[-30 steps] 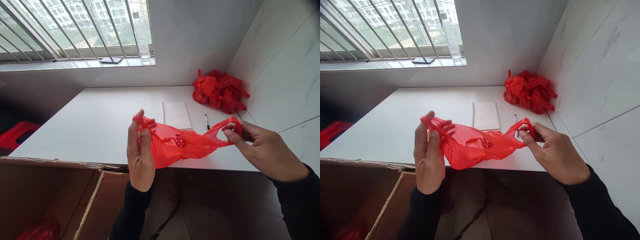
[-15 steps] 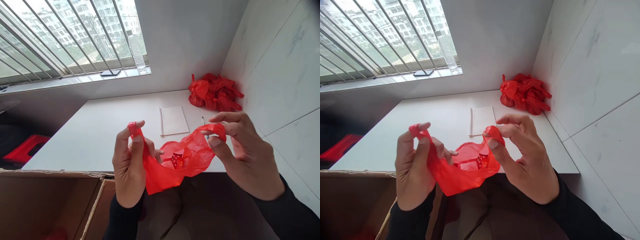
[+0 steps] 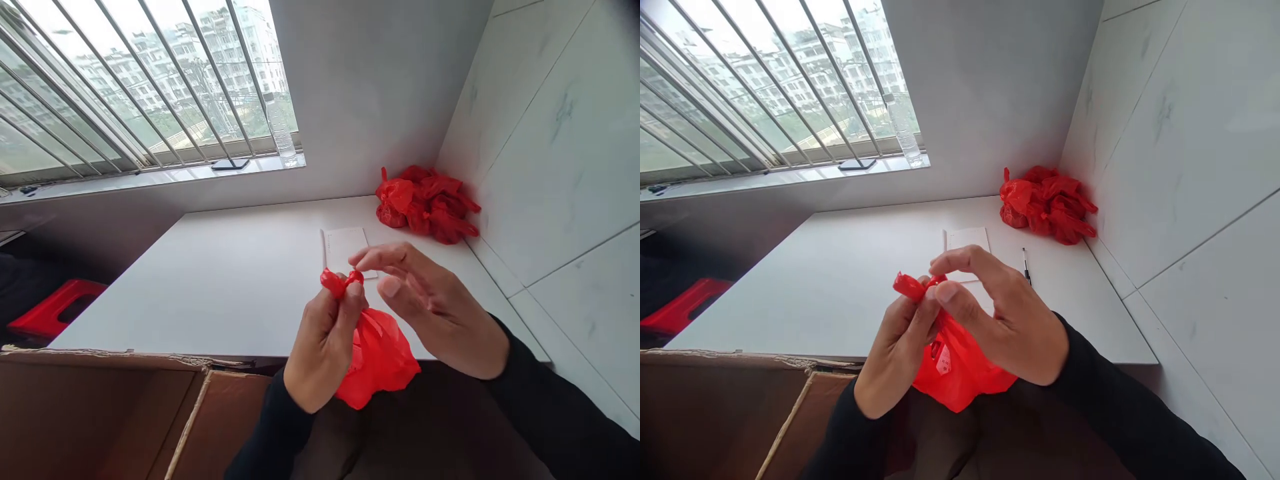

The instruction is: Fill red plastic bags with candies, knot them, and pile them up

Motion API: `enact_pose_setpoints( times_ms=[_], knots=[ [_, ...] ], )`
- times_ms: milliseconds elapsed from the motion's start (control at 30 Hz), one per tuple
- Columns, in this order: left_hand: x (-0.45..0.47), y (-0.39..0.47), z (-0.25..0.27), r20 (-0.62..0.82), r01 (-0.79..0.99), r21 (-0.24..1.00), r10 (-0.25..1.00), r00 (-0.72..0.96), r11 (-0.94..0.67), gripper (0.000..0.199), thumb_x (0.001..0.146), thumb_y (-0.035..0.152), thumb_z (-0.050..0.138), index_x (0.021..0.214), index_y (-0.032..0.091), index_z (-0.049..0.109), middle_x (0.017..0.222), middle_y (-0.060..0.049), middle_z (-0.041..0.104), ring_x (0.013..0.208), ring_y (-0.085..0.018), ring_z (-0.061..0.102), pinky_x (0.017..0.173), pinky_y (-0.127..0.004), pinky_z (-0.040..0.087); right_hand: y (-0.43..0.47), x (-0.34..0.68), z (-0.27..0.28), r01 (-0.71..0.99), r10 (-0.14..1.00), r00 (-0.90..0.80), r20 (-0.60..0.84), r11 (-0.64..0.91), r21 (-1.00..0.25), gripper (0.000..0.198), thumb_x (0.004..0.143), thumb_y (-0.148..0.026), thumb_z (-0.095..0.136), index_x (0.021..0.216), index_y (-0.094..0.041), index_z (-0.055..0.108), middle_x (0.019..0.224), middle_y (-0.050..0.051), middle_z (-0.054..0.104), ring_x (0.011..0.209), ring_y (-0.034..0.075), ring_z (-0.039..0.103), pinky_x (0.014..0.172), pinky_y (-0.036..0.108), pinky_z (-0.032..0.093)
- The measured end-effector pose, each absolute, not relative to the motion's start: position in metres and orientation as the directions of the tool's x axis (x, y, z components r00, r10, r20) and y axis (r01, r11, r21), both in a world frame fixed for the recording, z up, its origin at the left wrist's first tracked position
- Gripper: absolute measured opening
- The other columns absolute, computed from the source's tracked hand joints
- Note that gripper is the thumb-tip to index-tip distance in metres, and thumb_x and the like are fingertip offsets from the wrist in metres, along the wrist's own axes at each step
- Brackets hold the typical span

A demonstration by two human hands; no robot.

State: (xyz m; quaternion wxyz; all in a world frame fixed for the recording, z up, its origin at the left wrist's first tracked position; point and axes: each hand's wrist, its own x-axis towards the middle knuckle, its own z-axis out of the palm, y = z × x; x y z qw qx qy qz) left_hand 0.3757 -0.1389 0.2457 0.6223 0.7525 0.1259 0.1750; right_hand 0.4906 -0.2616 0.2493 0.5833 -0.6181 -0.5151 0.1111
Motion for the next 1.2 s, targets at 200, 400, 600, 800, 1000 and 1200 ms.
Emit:
enact_pose_setpoints(
  times_ms=[200, 400, 600, 800, 1000, 1200],
  knots=[
    [0.377, -0.128, 0.241, -0.074, 0.025, 0.990, 0.363, 0.929, 0.137, 0.024, 0.100, 0.044, 0.049, 0.094, 0.022, 0.051, 0.055, 0.007, 0.039, 0.049, -0.008, 0.034, 0.050, -0.021, 0.031, -0.257, 0.500, 0.241, 0.519, 0.769, 0.469, 0.435, 0.158, -0.840, 0.016, 0.098, -0.024, 0.059, 0.112, -0.026, 0.068, 0.099, -0.001, 0.067, 0.091, 0.013, 0.063, 0.085, 0.027, 0.051],
    [0.374, -0.110, 0.238, -0.057, 0.005, 0.983, 0.280, 0.958, 0.184, 0.020, 0.097, 0.036, 0.056, 0.100, 0.017, 0.063, 0.086, -0.004, 0.065, 0.072, -0.012, 0.059, 0.070, -0.025, 0.048, -0.263, 0.485, 0.240, 0.573, 0.823, 0.358, 0.442, 0.180, -0.800, 0.010, 0.092, -0.018, 0.064, 0.098, -0.025, 0.069, 0.088, -0.003, 0.066, 0.084, 0.011, 0.062, 0.082, 0.025, 0.049],
    [0.363, -0.102, 0.240, 0.085, 0.057, 0.932, 0.370, 0.925, -0.357, 0.025, 0.092, 0.019, 0.057, 0.117, 0.017, 0.063, 0.085, -0.003, 0.062, 0.075, -0.014, 0.059, 0.076, -0.030, 0.050, -0.244, 0.499, 0.215, 0.521, 0.805, 0.404, 0.434, 0.187, -0.833, 0.031, 0.106, -0.033, 0.041, 0.134, -0.028, 0.053, 0.118, 0.003, 0.061, 0.115, 0.016, 0.057, 0.103, 0.033, 0.043],
    [0.356, -0.102, 0.242, 0.268, -0.056, 0.781, 0.253, 0.930, -0.621, 0.062, 0.085, 0.005, 0.055, 0.142, 0.029, 0.044, 0.092, 0.001, 0.064, 0.078, -0.012, 0.060, 0.077, -0.027, 0.052, -0.222, 0.505, 0.203, 0.371, 0.866, 0.358, 0.349, 0.211, -0.904, 0.039, 0.108, -0.042, 0.034, 0.142, -0.027, 0.044, 0.131, 0.007, 0.059, 0.121, 0.020, 0.056, 0.105, 0.038, 0.045],
    [0.360, -0.098, 0.232, 0.514, -0.100, 0.529, 0.224, 0.828, -0.843, 0.060, 0.085, -0.005, 0.045, 0.133, 0.029, 0.058, 0.118, -0.004, 0.066, 0.103, -0.014, 0.065, 0.084, -0.025, 0.052, -0.219, 0.510, 0.198, 0.150, 0.938, 0.298, 0.179, 0.140, -0.979, 0.039, 0.104, -0.047, 0.041, 0.134, -0.023, 0.050, 0.068, -0.005, 0.053, 0.052, 0.012, 0.047, 0.052, 0.025, 0.043],
    [0.368, -0.083, 0.210, 0.561, -0.152, 0.385, 0.101, 0.822, -0.910, 0.064, 0.088, 0.002, 0.046, 0.146, 0.030, 0.050, 0.146, -0.010, 0.050, 0.124, -0.023, 0.055, 0.100, -0.037, 0.051, -0.210, 0.518, 0.191, 0.189, 0.932, 0.198, 0.304, 0.268, -0.945, 0.022, 0.102, -0.035, 0.048, 0.111, -0.019, 0.060, 0.086, 0.001, 0.064, 0.074, 0.014, 0.060, 0.069, 0.028, 0.050]
  ],
)
